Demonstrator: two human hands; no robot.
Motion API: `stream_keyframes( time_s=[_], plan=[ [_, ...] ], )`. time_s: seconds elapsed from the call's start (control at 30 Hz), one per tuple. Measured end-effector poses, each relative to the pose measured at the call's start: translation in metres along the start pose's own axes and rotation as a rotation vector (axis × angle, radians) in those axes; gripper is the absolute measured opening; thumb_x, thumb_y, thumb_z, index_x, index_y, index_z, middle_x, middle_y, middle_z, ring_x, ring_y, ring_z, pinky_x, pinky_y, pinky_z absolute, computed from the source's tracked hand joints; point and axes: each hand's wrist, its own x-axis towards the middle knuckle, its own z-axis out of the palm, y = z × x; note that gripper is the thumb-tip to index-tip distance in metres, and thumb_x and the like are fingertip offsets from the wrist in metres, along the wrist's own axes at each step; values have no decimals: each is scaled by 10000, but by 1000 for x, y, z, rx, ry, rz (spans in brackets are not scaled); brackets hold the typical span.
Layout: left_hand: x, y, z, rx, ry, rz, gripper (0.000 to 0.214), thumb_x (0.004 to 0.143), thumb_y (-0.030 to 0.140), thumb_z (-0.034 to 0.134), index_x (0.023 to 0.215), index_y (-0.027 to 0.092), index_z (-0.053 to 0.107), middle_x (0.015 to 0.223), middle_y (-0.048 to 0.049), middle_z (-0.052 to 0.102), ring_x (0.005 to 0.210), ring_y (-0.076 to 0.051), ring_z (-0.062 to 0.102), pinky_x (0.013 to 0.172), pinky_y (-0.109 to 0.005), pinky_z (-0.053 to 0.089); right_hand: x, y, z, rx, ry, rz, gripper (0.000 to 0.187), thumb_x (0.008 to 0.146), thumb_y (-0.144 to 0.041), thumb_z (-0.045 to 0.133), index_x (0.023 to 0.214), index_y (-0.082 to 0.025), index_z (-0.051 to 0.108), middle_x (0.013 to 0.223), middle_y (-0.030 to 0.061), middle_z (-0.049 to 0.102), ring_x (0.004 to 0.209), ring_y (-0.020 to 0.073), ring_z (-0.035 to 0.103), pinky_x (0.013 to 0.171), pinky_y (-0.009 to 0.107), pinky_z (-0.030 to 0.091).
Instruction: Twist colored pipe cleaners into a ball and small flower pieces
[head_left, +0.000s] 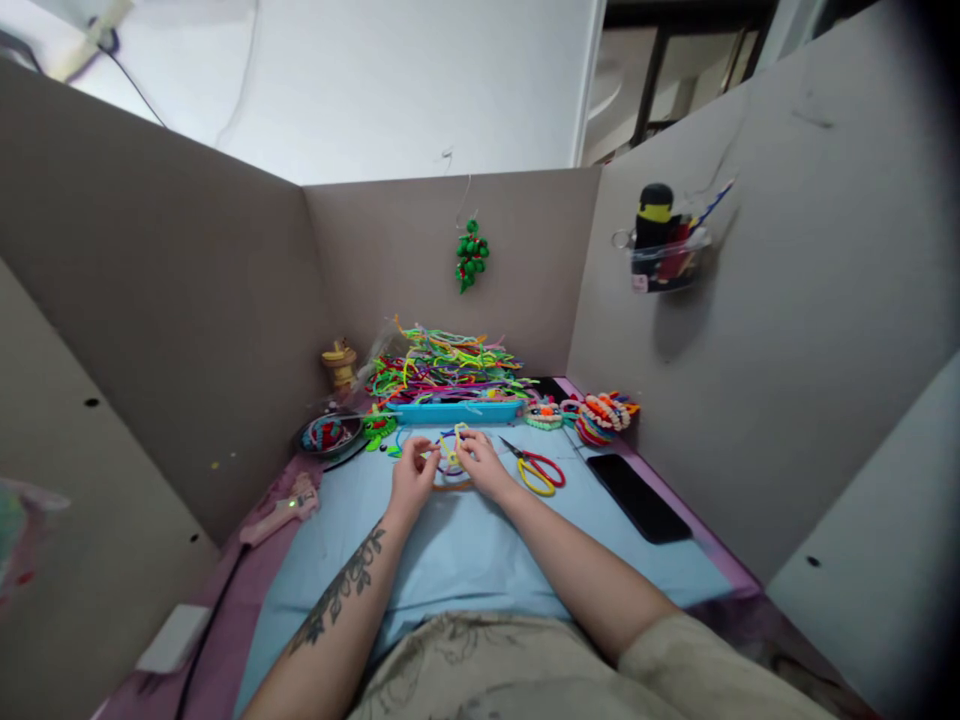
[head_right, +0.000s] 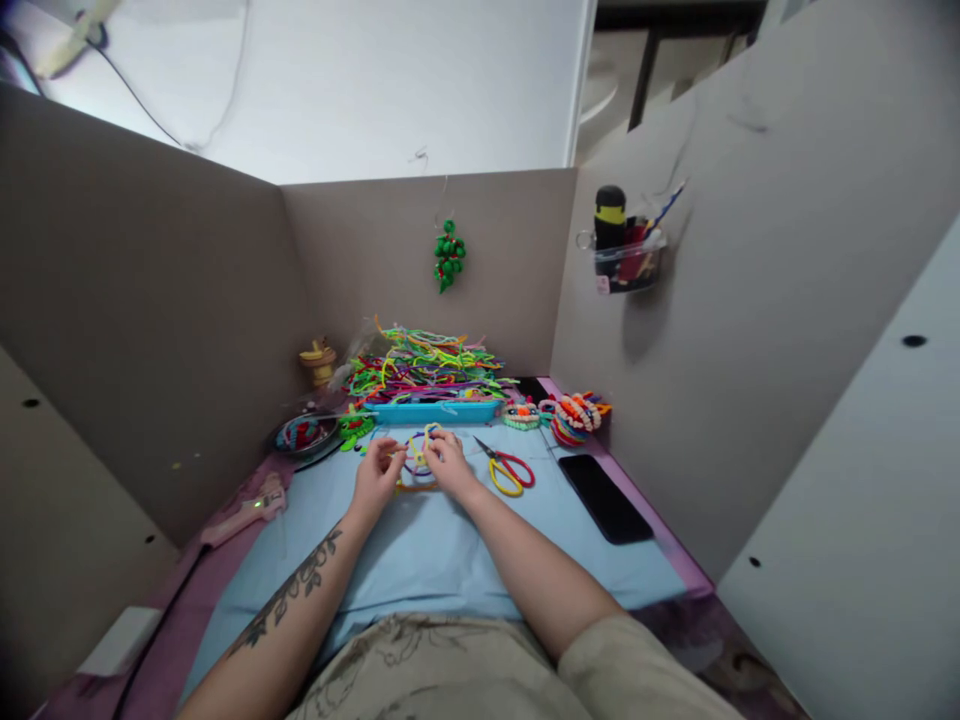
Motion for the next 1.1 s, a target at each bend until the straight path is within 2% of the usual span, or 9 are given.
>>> stream_keyframes(
  time_s=[0.07, 0.13, 0.23, 0.3, 0.5, 0.63, 0.8, 0.97, 1.1],
  plan=[
    [0, 1, -1, 47, 47, 29, 210, 755, 329, 548, 889, 185, 474, 786, -14, 585, 534, -82, 508, 494, -198, 380, 1, 3, 0, 33, 38, 45, 167, 755, -275, 489, 649, -183, 578, 1123, 76, 490, 1116, 206, 411, 974, 396, 289],
    [-1, 0, 0, 101, 9, 47, 194, 747, 331, 558, 853, 178, 504, 743, -12, 584, 559, -93, 524, 513, -201, 390, 2, 5, 0, 82, 74, 92, 173, 747, -291, 500, 640, -179, 576, 1167, 82, 469, 1148, 216, 393, 990, 408, 269],
    [-3, -1, 3, 157, -84, 42, 258, 715, 323, 596, 915, 179, 518, 786, -25, 616, 559, -95, 534, 522, -209, 403, 2, 3, 1, 177, 78, 139, 194, 746, -316, 507, 631, -175, 577, 1217, 90, 445, 1177, 217, 382, 1008, 388, 250],
    [-4, 0, 5, 163, -83, 21, 325, 693, 319, 618, 962, 184, 496, 804, -27, 626, 526, -86, 518, 512, -209, 404, 1, 0, 2, 215, 57, 145, 206, 748, -327, 513, 628, -173, 578, 1234, 96, 434, 1192, 215, 370, 1016, 375, 242],
    [-3, 4, 6, -30, -57, -74, 422, 662, 342, 648, 998, 185, 446, 706, -2, 609, 494, -93, 526, 454, -191, 380, -4, -4, 9, 191, 43, 140, 168, 751, -298, 531, 655, -172, 585, 1237, 106, 419, 1204, 215, 353, 1019, 393, 232],
    [-1, -2, 6, -88, -82, -74, 404, 665, 338, 647, 1002, 177, 493, 708, -13, 621, 549, -114, 564, 489, -204, 410, -5, -1, 13, 173, 67, 131, 151, 744, -289, 538, 662, -173, 588, 1161, 98, 470, 1144, 205, 416, 997, 375, 275],
    [3, -9, 4, -46, -83, -77, 281, 671, 336, 631, 885, 153, 617, 802, -54, 648, 673, -150, 587, 608, -261, 457, -3, 0, 12, 118, 146, 88, 164, 758, -301, 506, 708, -177, 601, 1034, 87, 529, 1043, 192, 482, 918, 325, 358],
    [5, -3, 2, -206, -65, -164, 340, 644, 328, 657, 914, 158, 538, 715, -21, 627, 645, -140, 590, 584, -238, 443, 4, 4, -8, 56, 313, 72, 143, 759, -238, 467, 825, -167, 572, 839, 49, 555, 798, 162, 523, 737, 290, 432],
    [3, 3, 2, -249, -99, -186, 331, 646, 336, 657, 868, 183, 465, 634, 25, 581, 547, -106, 556, 506, -198, 390, 11, 12, -22, -40, 195, -27, 219, 734, -170, 461, 904, -182, 600, 834, 32, 564, 736, 142, 517, 728, 281, 426]
  ],
)
